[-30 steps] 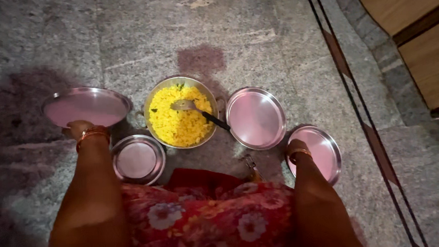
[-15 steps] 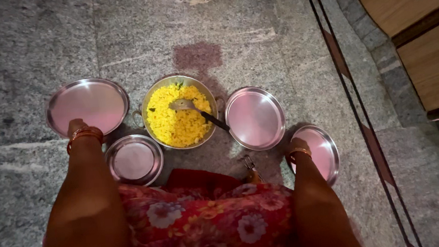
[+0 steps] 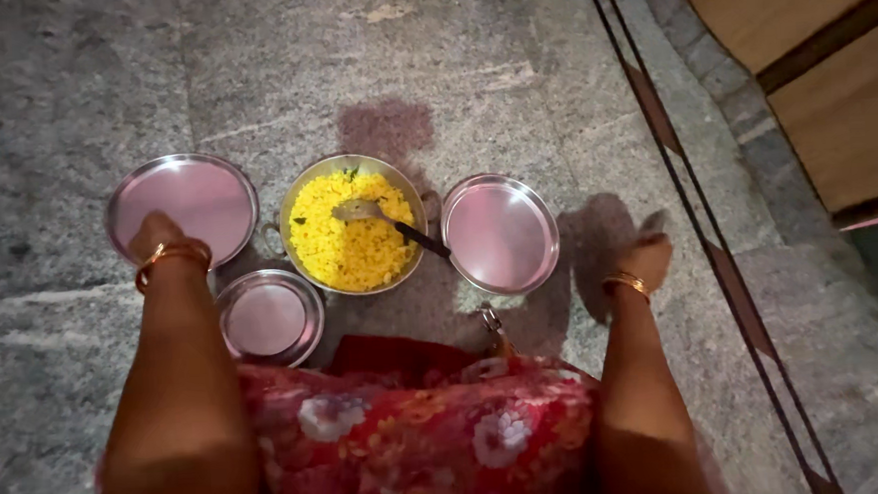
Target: The person serves yellow rice from a large bowl onto several small plates using a spoon, and then holds one of the plates.
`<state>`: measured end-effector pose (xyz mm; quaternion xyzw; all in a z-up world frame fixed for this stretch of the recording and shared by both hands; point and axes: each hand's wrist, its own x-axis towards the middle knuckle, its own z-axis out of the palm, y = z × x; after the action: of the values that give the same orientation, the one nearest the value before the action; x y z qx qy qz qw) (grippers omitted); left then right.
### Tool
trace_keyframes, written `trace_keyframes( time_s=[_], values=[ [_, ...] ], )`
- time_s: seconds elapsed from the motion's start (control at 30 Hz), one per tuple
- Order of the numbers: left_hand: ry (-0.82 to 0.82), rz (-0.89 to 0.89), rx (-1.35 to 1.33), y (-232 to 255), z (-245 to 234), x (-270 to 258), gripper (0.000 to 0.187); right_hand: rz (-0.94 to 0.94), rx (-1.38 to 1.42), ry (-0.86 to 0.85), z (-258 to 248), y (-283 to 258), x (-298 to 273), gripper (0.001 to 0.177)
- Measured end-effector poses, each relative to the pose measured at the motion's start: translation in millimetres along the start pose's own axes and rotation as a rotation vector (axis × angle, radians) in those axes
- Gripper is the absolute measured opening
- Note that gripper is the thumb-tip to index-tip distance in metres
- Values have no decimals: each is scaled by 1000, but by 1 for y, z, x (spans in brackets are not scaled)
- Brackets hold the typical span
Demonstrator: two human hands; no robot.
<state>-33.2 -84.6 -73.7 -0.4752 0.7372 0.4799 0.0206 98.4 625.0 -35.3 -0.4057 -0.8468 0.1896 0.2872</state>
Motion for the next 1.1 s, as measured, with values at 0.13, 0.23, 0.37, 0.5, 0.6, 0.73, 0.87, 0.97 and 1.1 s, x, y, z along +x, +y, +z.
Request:
trace_keyframes(
  time_s=[0.13,0.23,0.37,0.5,0.6,0.73,0.87,0.97,1.1],
  values=[
    [79,376,-156,54,-41,-69,68,58,157,207,-17,17,30,31],
    [-85,770,-373,43,-108,-115,63,-75,326,415,-28,25,51,24],
    [151,1080,-95,-82,-186,-108,64,-13,728,382,-57,-2,57,23],
    [356,954,331,-281,-230,-96,51,-364,654,462,-115,-80,11,43],
    [227,815,605,-380,-248,-101,50,-391,698,275,-156,-157,-59,47],
    [82,838,699,-426,-252,-95,48,-935,590,188,-218,-250,-132,44],
    [33,867,703,-441,-257,-96,47,-1093,566,13,-270,-327,-189,55],
    [-10,901,695,-431,-258,-98,46,-1239,447,-20,-309,-362,-222,57],
    [-71,965,669,-410,-277,-75,45,-1356,256,-169,-352,-381,-261,38]
  ],
)
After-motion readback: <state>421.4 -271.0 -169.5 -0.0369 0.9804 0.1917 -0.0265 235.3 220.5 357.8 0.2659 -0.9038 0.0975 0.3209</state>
